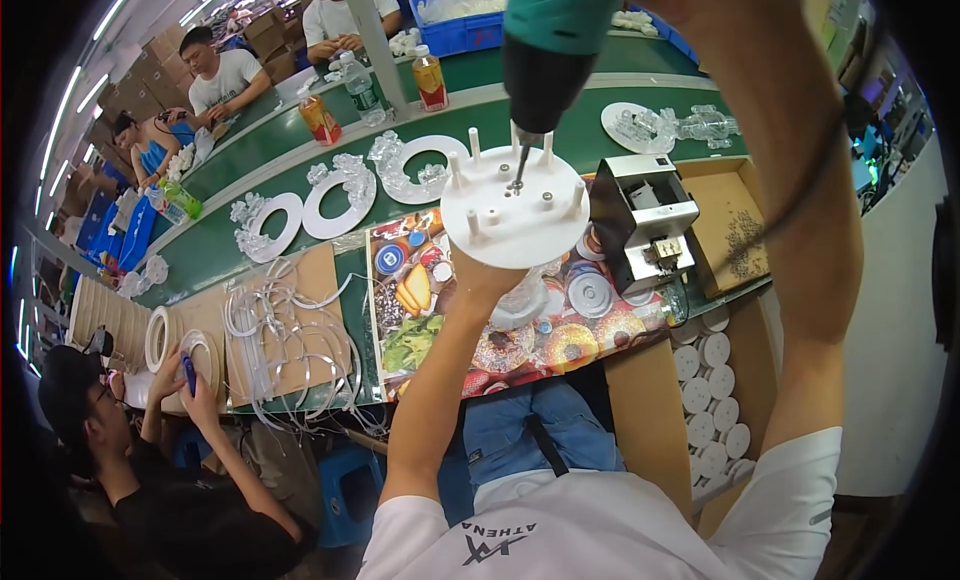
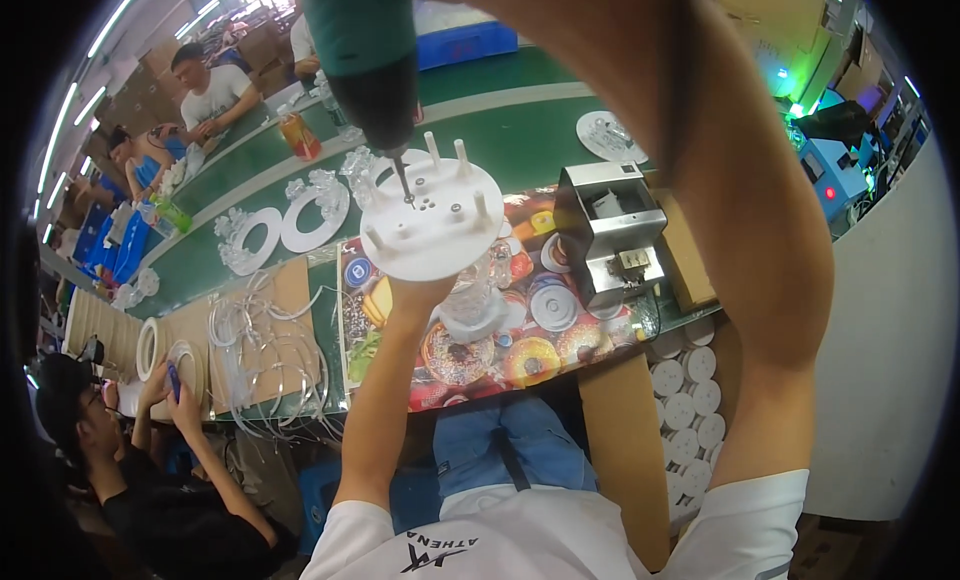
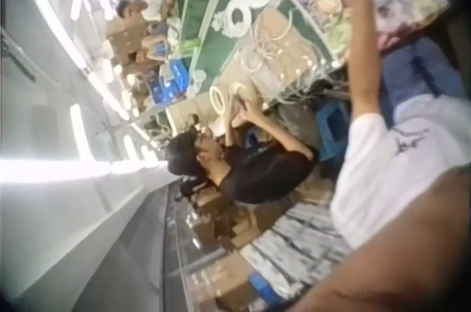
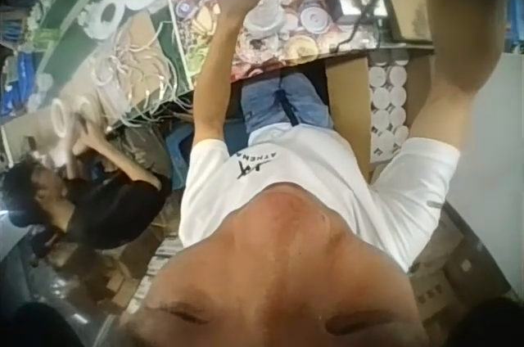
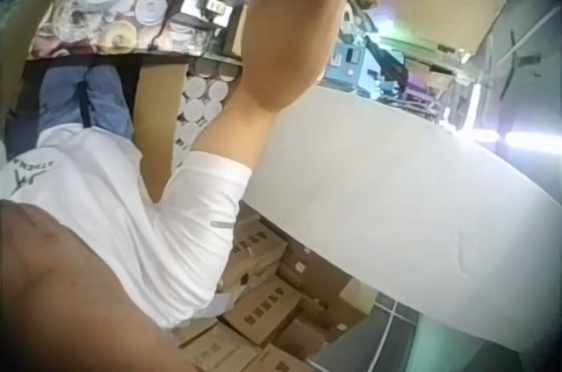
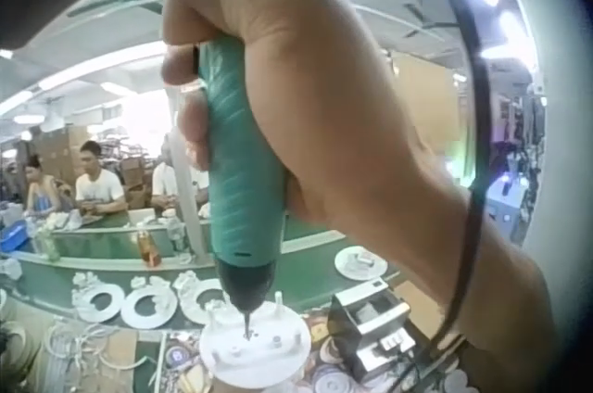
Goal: Assembling components of a light fixture using an electric screwdriver at a factory workstation.
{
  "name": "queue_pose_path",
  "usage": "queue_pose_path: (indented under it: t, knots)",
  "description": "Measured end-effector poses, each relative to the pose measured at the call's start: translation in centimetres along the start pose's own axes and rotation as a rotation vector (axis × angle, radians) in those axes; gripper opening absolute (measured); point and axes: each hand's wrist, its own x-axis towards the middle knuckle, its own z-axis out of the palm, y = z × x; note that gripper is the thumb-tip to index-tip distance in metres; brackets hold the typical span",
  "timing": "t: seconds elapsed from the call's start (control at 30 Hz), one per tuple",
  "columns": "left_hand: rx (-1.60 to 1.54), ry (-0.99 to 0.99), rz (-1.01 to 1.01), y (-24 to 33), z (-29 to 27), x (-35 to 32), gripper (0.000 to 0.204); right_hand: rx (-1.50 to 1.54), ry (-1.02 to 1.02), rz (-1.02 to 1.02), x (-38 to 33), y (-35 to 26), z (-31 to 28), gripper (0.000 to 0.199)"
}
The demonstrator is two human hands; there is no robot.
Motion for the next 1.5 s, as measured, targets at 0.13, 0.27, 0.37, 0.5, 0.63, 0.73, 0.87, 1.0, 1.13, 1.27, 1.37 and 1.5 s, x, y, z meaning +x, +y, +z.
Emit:
queue_pose_path:
  t: [0.13,0.27,0.37,0.5,0.63,0.73,0.87,1.0,1.13,1.27,1.37,1.5]
  knots:
    - [-0.275,0.051,-0.063,1.7,0.3,1.2,0.036,-0.088,0.097,0.105,0.1,0.1,1.6,0.022]
    - [-0.183,0.095,0.019,1.6,-0.1,1.4,0.035,0.002,-0.061,-0.002,0.6,2.3,0.6,0.020]
    - [-0.050,0.028,0.033,1.3,-0.4,1.4,0.036,0.008,-0.022,0.047,0.5,2.4,1.0,0.020]
    - [-0.083,-0.103,0.000,2.0,-1.1,2.2,0.069,0.008,-0.025,0.048,0.2,2.7,1.0,0.021]
    - [-0.083,-0.089,0.035,1.8,-1.0,1.7,0.075,0.005,-0.017,0.048,-0.1,2.8,0.9,0.021]
    - [0.117,-0.021,0.175,1.2,-0.3,1.2,0.075,-0.009,0.009,0.045,-0.4,2.1,0.9,0.022]
    - [-0.317,-0.013,-0.124,1.7,-0.4,1.3,0.072,-0.001,0.024,0.058,-0.6,2.6,1.7,0.022]
    - [0.016,-0.056,0.121,1.6,-0.9,2.4,0.072,-0.026,0.047,0.063,-0.8,1.9,2.1,0.022]
    - [0.017,-0.113,0.063,1.4,-0.8,1.8,0.074,-0.037,0.068,0.065,-1.0,1.5,2.4,0.023]
    - [0.074,-0.076,0.144,1.0,-0.7,1.7,0.075,-0.033,0.089,0.068,-1.0,1.7,2.4,0.023]
    - [-0.456,0.024,0.005,2.7,0.0,2.7,0.075,-0.022,-0.028,-0.055,-1.0,2.0,0.5,0.025]
    - [0.076,-0.077,0.106,1.1,-0.7,1.6,0.074,-0.067,0.073,0.111,-0.9,2.3,2.1,0.025]
